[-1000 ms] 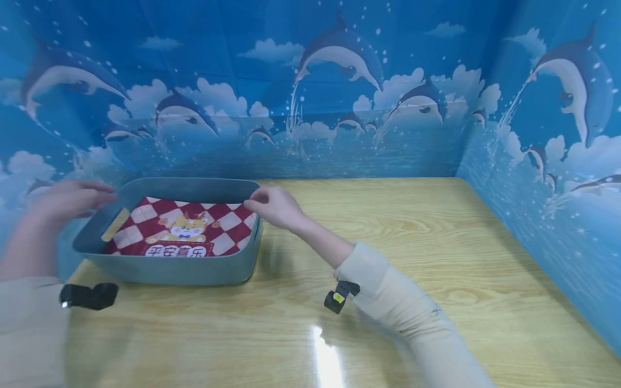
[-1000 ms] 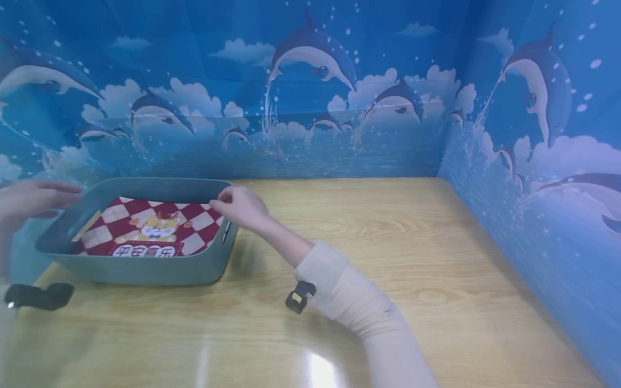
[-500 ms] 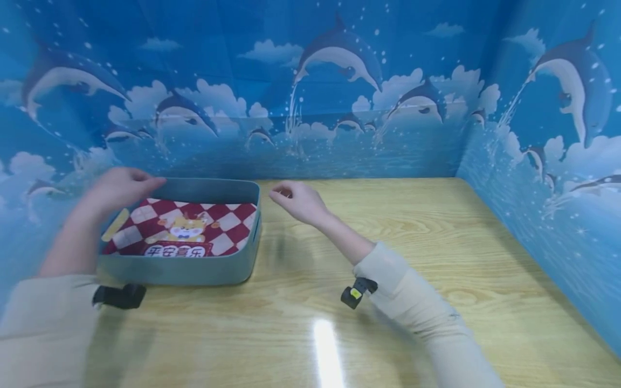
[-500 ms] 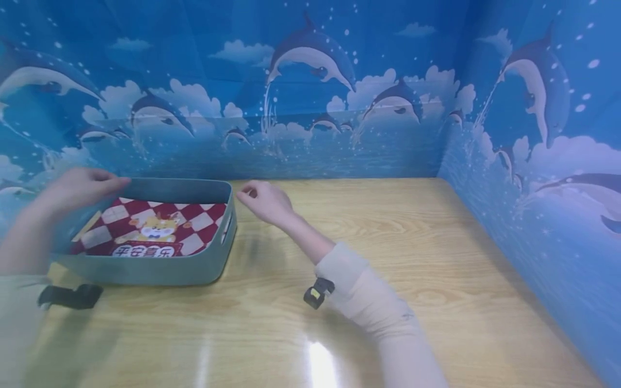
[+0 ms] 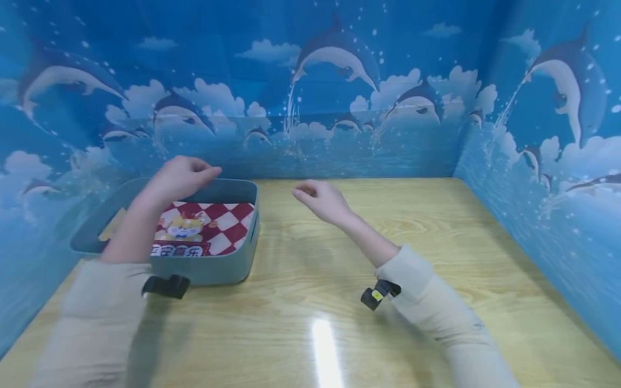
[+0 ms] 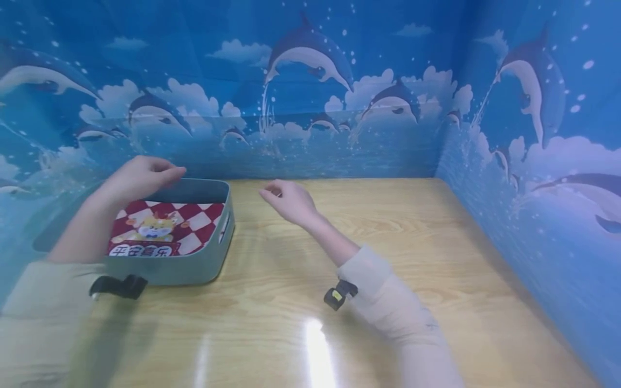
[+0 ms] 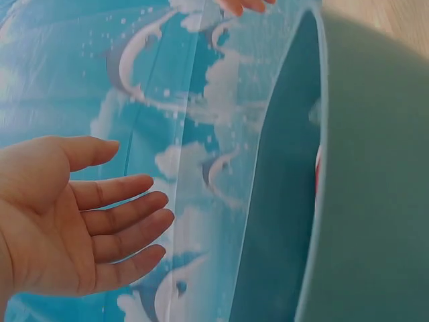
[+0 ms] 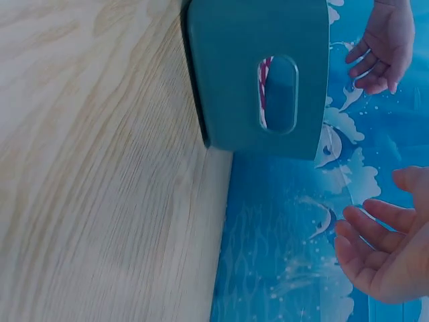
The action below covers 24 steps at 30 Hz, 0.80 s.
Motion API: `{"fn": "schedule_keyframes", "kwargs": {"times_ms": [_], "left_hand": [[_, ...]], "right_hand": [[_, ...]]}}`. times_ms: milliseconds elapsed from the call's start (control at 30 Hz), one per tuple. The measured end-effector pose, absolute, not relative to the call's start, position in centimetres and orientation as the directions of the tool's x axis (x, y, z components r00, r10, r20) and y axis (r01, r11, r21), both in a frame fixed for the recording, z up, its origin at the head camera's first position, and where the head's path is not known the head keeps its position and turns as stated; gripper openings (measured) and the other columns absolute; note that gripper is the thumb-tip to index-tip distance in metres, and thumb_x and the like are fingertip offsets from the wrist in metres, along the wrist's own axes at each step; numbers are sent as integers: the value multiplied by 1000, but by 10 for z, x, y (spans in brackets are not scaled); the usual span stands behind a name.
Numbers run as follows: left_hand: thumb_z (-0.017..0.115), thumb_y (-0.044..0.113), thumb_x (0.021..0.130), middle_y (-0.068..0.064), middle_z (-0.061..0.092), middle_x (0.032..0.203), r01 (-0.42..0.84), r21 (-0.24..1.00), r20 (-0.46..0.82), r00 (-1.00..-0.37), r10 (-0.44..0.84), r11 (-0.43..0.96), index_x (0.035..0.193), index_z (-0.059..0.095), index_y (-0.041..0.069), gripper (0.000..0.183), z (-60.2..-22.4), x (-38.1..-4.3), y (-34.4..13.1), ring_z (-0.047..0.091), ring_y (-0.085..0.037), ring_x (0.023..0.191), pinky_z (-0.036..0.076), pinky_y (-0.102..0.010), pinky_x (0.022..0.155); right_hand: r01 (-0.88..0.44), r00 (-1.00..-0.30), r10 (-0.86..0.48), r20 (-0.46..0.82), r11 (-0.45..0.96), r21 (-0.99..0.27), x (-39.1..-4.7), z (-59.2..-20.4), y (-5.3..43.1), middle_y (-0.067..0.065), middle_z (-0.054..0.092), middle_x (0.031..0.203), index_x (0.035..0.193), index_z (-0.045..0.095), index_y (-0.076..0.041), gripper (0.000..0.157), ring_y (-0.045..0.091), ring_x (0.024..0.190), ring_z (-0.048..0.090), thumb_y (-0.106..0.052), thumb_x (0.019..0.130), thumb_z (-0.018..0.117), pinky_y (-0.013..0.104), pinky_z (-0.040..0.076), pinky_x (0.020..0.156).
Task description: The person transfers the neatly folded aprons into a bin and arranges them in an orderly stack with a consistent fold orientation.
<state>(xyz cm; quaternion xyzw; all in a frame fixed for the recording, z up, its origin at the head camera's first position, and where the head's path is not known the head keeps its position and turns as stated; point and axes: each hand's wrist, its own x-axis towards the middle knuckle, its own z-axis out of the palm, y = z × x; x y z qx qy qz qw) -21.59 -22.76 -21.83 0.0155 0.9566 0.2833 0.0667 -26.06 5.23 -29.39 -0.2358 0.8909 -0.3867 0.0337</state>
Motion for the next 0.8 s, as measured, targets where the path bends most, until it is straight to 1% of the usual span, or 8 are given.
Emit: {"fn": "schedule_keyframes", "kwargs": {"times_ms": [200, 333, 433, 533, 633, 800], "left_hand": [[43, 48, 95, -22, 47, 129, 35, 570, -104, -988, 114, 821, 134, 44, 1, 61, -212, -225, -198, 43, -40, 115, 39, -58, 93], [45, 45, 95, -20, 50, 126, 55, 579, -95, -986, 134, 813, 132, 48, 2, 56, -211, -234, -181, 46, -37, 113, 41, -56, 92], [47, 43, 95, -19, 51, 127, 59, 584, -97, -985, 142, 810, 131, 48, 3, 54, -214, -241, -169, 47, -36, 115, 42, -54, 93], [47, 42, 95, -17, 49, 130, 55, 588, -101, -985, 140, 807, 132, 48, 4, 53, -217, -247, -157, 45, -35, 118, 42, -52, 94], [48, 42, 95, -15, 48, 132, 53, 597, -104, -984, 142, 800, 133, 47, 5, 53, -220, -253, -148, 45, -33, 119, 42, -51, 95], [47, 42, 95, -14, 48, 134, 72, 610, -95, -982, 164, 789, 133, 48, 5, 53, -224, -261, -135, 44, -32, 122, 41, -49, 96]], "right_hand": [[-381, -899, -423, 112, 629, -677, -261, -296, 73, 7, 60, 119, 125, 57, -9, 40, 21, 106, 56, -36, 97, 47, 38, 47, 87], [-389, -898, -429, 100, 666, -636, -262, -299, 86, 10, 59, 120, 127, 55, -7, 42, 23, 106, 56, -36, 97, 47, 39, 47, 88], [-393, -899, -430, 90, 697, -599, -264, -300, 96, 11, 58, 122, 131, 52, -7, 46, 25, 107, 55, -38, 97, 46, 41, 47, 88], [-387, -904, -422, 76, 727, -567, -267, -301, 106, 11, 53, 129, 135, 48, -9, 50, 28, 115, 51, -41, 97, 45, 45, 44, 92], [-375, -911, -408, 65, 750, -545, -270, -299, 114, 11, 46, 138, 138, 43, -11, 53, 31, 124, 42, -43, 96, 44, 49, 38, 98], [-364, -922, -380, 74, 785, -502, -274, -296, 125, 12, 39, 143, 141, 40, -10, 56, 32, 131, 34, -43, 95, 46, 51, 30, 104]]}}
